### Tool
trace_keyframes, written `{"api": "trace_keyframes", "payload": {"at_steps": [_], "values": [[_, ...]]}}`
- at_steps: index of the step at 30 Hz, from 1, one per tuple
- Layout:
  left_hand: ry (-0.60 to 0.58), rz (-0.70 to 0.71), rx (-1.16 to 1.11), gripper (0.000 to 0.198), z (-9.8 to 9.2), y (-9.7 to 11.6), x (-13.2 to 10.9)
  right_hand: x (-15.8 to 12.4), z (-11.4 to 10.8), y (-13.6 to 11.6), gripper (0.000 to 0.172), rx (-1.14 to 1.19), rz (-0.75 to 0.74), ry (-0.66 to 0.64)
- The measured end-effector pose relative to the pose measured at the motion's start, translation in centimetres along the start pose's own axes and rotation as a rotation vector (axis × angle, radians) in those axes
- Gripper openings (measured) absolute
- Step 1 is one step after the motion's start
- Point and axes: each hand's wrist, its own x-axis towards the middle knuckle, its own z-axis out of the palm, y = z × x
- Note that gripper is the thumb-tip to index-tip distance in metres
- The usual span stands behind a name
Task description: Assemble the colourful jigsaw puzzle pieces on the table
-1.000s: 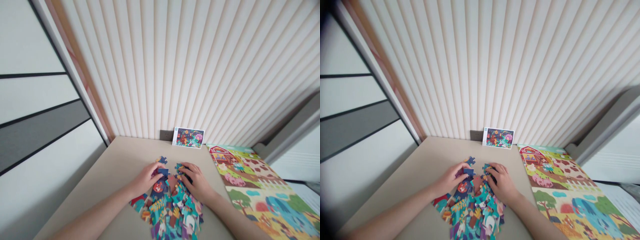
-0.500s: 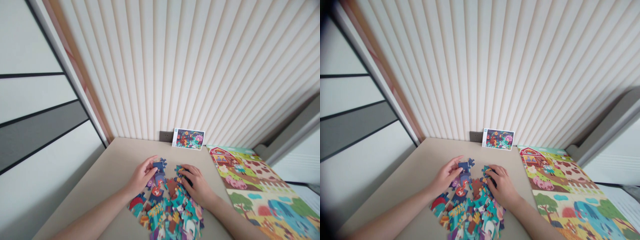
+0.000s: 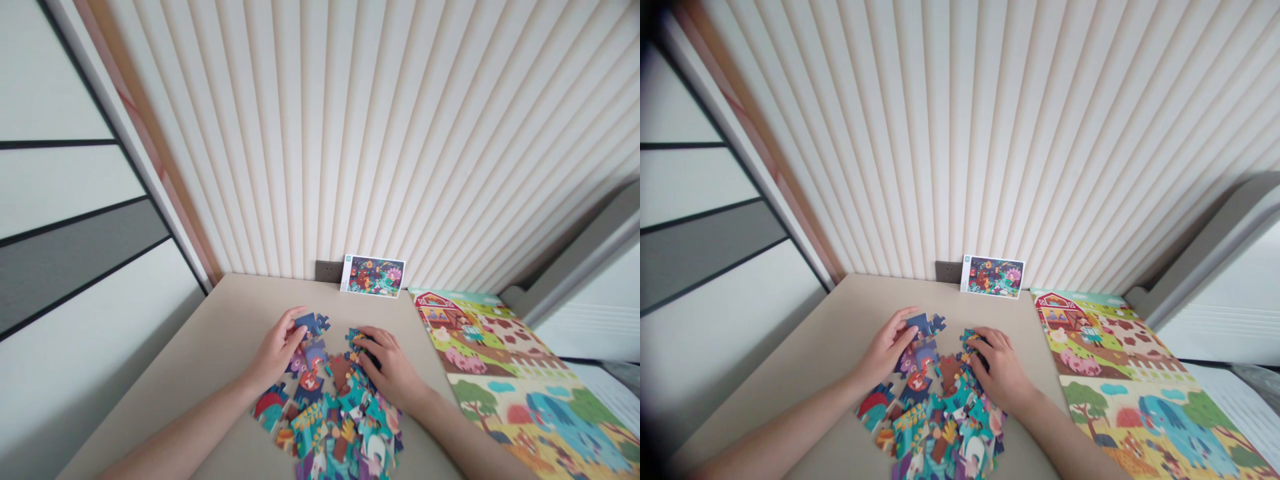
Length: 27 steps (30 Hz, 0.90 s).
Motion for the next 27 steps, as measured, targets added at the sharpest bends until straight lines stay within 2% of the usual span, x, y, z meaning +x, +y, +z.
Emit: {"api": "trace_keyframes", "payload": {"at_steps": [2,6,9,13,16,21,27], "values": [[0.019,-0.001,0.001,0.046,0.0,-0.4,0.2,0.0,0.1,0.1,0.032,0.001,0.0,-0.008],[-0.014,-0.012,0.028,0.051,-0.8,-1.0,1.2,-0.1,0.2,0.3,0.032,0.001,0.001,-0.017],[-0.013,0.043,0.231,0.055,-2.4,-1.3,2.2,0.0,0.3,0.5,0.032,0.002,-0.011,-0.012],[-0.052,0.194,0.555,0.048,-4.9,-1.9,3.5,-0.1,0.4,0.7,0.033,-0.005,-0.013,-0.007],[-0.073,0.296,0.719,0.046,-6.0,-2.6,4.1,-0.1,0.4,0.7,0.033,-0.011,-0.006,-0.015],[0.004,0.364,0.866,0.035,-6.0,-3.4,4.0,-0.1,0.4,0.6,0.032,-0.016,0.007,-0.015],[0.002,0.388,0.924,0.028,-5.8,-3.7,4.0,0.3,-0.5,-0.8,0.032,-0.173,-0.035,0.017]]}}
